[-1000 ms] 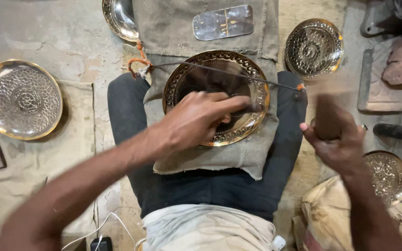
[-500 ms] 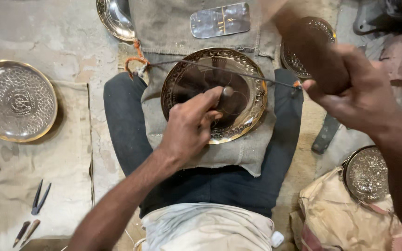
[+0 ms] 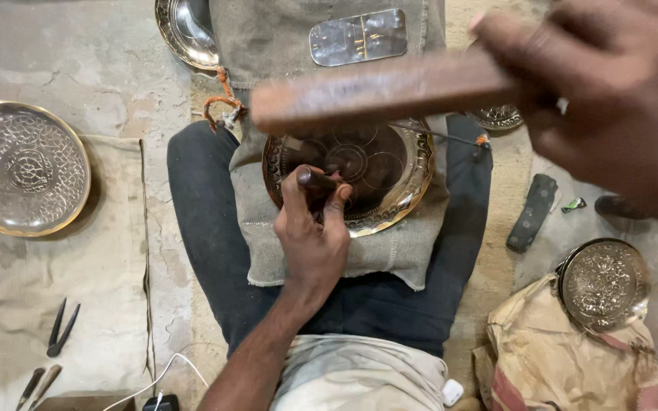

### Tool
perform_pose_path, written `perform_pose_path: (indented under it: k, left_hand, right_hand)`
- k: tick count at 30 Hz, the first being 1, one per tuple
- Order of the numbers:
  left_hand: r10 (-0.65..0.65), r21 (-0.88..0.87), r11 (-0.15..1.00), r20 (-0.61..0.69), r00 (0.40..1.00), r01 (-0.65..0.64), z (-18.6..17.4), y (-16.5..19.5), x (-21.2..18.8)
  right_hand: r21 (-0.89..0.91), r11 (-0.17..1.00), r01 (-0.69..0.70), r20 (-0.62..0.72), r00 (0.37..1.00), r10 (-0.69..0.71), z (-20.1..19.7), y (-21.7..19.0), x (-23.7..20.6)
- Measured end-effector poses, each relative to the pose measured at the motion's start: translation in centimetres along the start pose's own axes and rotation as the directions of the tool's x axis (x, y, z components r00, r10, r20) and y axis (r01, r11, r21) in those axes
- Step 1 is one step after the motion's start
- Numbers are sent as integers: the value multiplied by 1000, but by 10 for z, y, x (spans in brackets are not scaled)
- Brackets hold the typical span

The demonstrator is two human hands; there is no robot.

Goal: The person sits on the floor with a decorative brass plate resting on a cloth pad on their lap. They hold a punch against the plate's surface with one hand and repeatedly strike it with a wooden mallet held in the other hand, repositioning the punch around the plate to work the embossed pattern.

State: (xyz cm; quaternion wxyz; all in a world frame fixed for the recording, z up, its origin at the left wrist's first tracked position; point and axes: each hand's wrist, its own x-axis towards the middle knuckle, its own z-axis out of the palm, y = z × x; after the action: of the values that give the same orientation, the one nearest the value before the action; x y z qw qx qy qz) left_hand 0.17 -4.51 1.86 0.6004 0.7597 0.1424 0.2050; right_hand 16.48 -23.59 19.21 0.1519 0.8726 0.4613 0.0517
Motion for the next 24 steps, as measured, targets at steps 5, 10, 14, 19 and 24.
perform_pose_path:
  k: [5,10,14,19,24]
  left_hand:
    - [42,46,998,-20,999,-41,2,-3,-1]
    - [72,8,997,9,997,-72,1,0,2]
    - [65,-4,998,129,990,-65,-4,3,13]
    - [116,134,977,337,934,-169,-14,8,34]
    - [260,53,938,550,794,-344,-20,15,62]
  right_hand:
    - [405,914,-26,-112,991,78,-3,-6,10]
    - [44,997,66,-120,991,-60,-2,-5,-1]
    - [-99,995,-2,-50,999,-3,11,-2,-22]
    - [89,982,-166,-45,984,170,45,-2,-55]
    - [281,906,-318,-124,923,363,85,-27,-98]
